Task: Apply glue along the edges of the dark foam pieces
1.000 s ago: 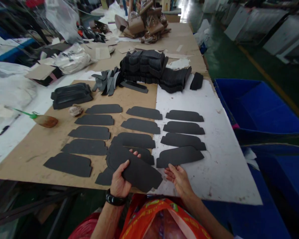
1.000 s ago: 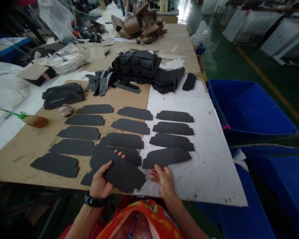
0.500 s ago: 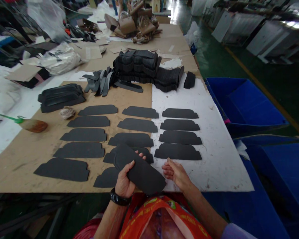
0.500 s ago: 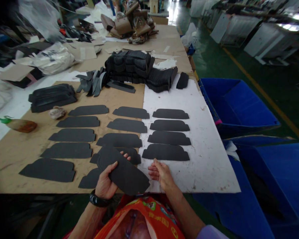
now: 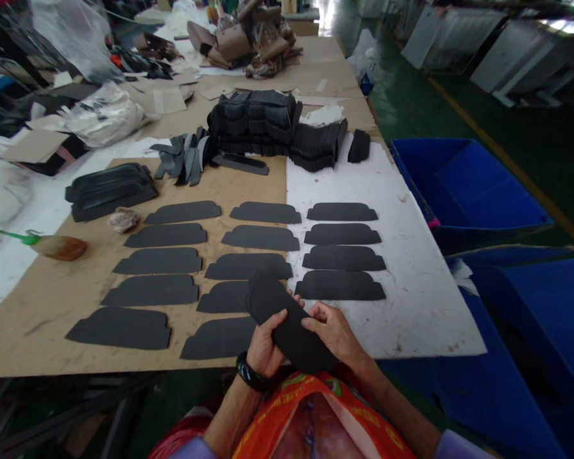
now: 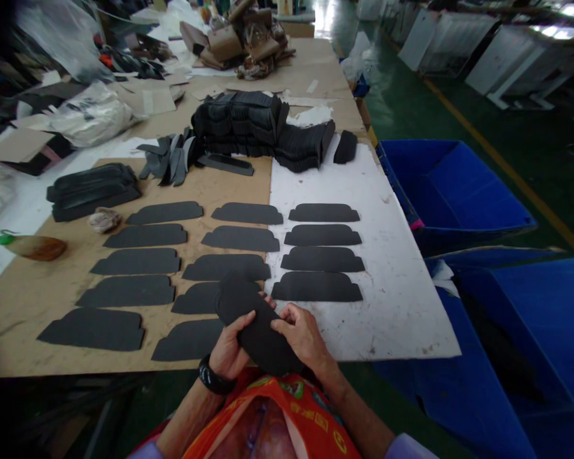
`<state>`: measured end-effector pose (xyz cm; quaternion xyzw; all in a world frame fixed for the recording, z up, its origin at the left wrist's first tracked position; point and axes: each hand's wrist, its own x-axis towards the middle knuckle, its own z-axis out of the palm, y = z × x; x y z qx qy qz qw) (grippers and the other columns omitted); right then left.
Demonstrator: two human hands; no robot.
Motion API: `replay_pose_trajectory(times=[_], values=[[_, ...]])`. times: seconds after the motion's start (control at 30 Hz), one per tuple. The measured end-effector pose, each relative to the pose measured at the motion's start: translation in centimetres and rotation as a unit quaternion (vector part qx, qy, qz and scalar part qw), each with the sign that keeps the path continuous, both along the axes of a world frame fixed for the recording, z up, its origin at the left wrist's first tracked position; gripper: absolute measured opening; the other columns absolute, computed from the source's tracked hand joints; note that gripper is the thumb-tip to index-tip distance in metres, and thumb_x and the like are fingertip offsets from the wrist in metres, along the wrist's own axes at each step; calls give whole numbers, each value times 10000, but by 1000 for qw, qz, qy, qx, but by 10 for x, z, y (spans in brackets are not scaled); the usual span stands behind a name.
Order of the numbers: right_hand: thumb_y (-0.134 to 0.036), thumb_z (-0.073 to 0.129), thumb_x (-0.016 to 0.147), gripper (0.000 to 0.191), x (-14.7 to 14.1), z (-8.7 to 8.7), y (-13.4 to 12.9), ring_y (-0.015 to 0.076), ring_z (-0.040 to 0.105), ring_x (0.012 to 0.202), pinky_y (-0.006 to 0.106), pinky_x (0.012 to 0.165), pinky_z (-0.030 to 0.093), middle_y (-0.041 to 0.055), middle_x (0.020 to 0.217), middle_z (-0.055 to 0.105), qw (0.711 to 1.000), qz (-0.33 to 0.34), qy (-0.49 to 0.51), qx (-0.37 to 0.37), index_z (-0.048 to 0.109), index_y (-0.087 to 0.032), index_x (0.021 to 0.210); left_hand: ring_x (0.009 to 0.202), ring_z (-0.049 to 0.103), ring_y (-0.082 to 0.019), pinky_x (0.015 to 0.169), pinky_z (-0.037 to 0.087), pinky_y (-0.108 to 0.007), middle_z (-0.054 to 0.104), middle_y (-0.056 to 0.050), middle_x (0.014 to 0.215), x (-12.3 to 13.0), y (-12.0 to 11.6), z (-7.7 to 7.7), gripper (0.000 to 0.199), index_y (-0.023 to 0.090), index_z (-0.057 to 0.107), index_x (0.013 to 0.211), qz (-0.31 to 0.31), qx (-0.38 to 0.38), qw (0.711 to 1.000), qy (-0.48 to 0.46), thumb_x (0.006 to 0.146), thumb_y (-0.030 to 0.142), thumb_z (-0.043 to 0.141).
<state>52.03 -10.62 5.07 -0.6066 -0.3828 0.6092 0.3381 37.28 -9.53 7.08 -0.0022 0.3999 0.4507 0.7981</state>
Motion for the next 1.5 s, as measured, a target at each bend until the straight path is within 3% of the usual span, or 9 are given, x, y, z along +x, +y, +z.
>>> replay_pose_trajectory(times=[0.2,0.37,0.57,0.7,0.97,1.27,1.4,1.5], values=[[-407,597,696,236,12,-13,-4,113,463,579,220,541,360,-33,600,526,998,-44,-29,20,524,-188,647,966,639,-237,949,467,-358,702,-111,961,6,-4,1,266,92,643,984,1,-38,998,40,718,87,633],[-425,594,710,245,30,-13,-7,116,470,587,223,552,374,-31,617,534,998,-41,-44,29,540,-187,691,964,640,-260,931,484,-380,708,-127,931,8,-5,3,263,82,647,969,19,-59,996,59,707,69,640],[-380,609,702,196,71,-9,-16,123,480,601,223,557,362,-31,626,553,995,-23,-96,31,582,-186,690,1003,625,-228,952,469,-386,678,-100,1057,-15,0,5,389,137,585,1127,63,-11,996,58,747,59,574],[-350,605,701,161,88,-12,-20,124,475,596,223,553,346,-37,619,545,992,1,-120,25,588,-191,677,1023,615,-237,954,462,-414,657,-102,1104,-30,5,5,377,143,577,1128,90,-1,992,85,762,55,549],[-292,594,688,114,98,-14,-19,119,456,583,223,555,326,-52,593,530,989,29,-141,22,571,-197,629,1014,620,-234,939,475,-400,666,-105,1084,-28,4,3,366,143,601,1084,96,-12,987,128,747,15,539],[-248,607,680,94,101,-9,-34,135,519,599,226,567,348,-32,625,628,995,58,-80,-15,675,-199,723,983,634,-232,913,496,-401,668,-113,1077,-15,-1,3,381,139,582,1114,66,-20,989,130,756,18,536],[-231,685,604,61,107,-10,-44,124,509,569,218,532,346,-37,572,613,999,12,-34,-30,651,-182,617,997,627,-241,913,494,-400,660,-122,1091,-13,-1,2,373,133,580,1113,57,-15,990,127,757,28,543],[-299,716,591,164,116,-14,-53,126,521,551,230,517,381,-37,579,609,995,-91,4,-41,621,-179,650,1011,620,-243,910,495,-400,661,-119,1089,-14,-1,3,370,135,583,1103,60,-15,991,123,751,31,539]])
